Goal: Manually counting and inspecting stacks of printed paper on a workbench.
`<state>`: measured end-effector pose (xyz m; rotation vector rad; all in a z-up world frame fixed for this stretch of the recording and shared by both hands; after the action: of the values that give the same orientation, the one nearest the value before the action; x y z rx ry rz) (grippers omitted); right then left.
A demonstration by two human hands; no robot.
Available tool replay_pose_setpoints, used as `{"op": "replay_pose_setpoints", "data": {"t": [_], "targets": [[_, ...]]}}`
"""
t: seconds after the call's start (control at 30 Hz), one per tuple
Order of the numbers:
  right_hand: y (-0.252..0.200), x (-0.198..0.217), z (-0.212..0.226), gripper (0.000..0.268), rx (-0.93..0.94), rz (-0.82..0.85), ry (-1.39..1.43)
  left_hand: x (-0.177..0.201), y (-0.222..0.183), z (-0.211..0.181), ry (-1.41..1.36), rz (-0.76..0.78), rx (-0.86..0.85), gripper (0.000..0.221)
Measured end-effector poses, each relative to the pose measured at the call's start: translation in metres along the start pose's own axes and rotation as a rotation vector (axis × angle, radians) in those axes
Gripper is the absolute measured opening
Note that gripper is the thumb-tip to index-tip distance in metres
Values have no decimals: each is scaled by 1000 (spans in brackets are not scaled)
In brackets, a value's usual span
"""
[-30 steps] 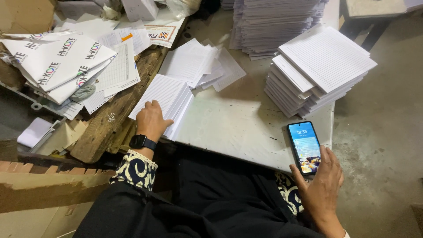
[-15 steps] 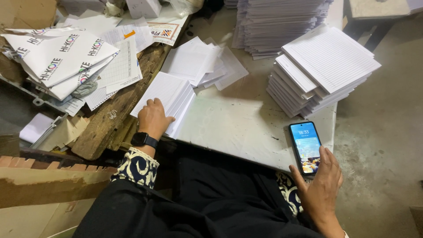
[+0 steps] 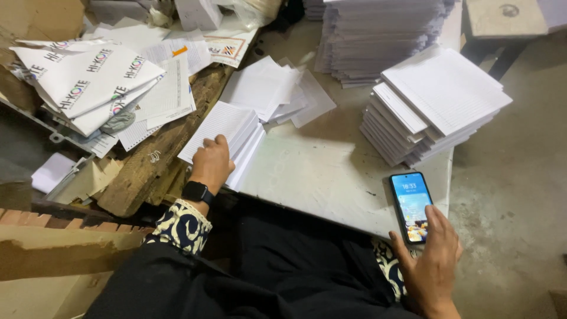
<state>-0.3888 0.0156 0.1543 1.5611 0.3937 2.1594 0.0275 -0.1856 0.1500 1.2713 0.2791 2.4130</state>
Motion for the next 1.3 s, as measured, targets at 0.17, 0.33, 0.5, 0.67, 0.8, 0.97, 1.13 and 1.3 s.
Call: {"op": "replay_pose_setpoints", "data": {"t": [0.17,0.33,0.5,0.67,0.8,0.97,1.13,1.3], "targets": [[11,-5,39,59,233,-118,193,-14,1,19,-234,-22,-83,45],[42,-62,110,34,129,373,619,-13,-8,35,-473,31,-119,48],[51,-192,197,66,-433,1295,1386,22,-29,22,-565,78,-226,44],[95,-227,236,94,-511,1260,1559,48,-51,5,-454,-102,-239,51],[108,-238,227,91,-558,1122,1299,50,-65,-4,-402,-236,-195,53],[133,-294,197,75,-362,814,901,62,-74,-5,-490,-150,-115,63],[129,-295,228,79,-489,1132,1111,69,-78,21,-887,11,47,79],[126,-304,220,81,-377,1170,1140,2,-148,61,-1543,77,1179,89]]}}
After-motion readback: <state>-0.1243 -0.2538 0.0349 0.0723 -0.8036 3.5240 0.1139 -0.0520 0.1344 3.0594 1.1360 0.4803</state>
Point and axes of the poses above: each hand's wrist, its own y-axis towards the middle knuckle, its own x-axis out of the back of the hand, z = x × y, the point moved 7 cm from there along y, towards the middle knuckle, and after that the axes turned 12 degrees about -y, right-handed, at the moved point
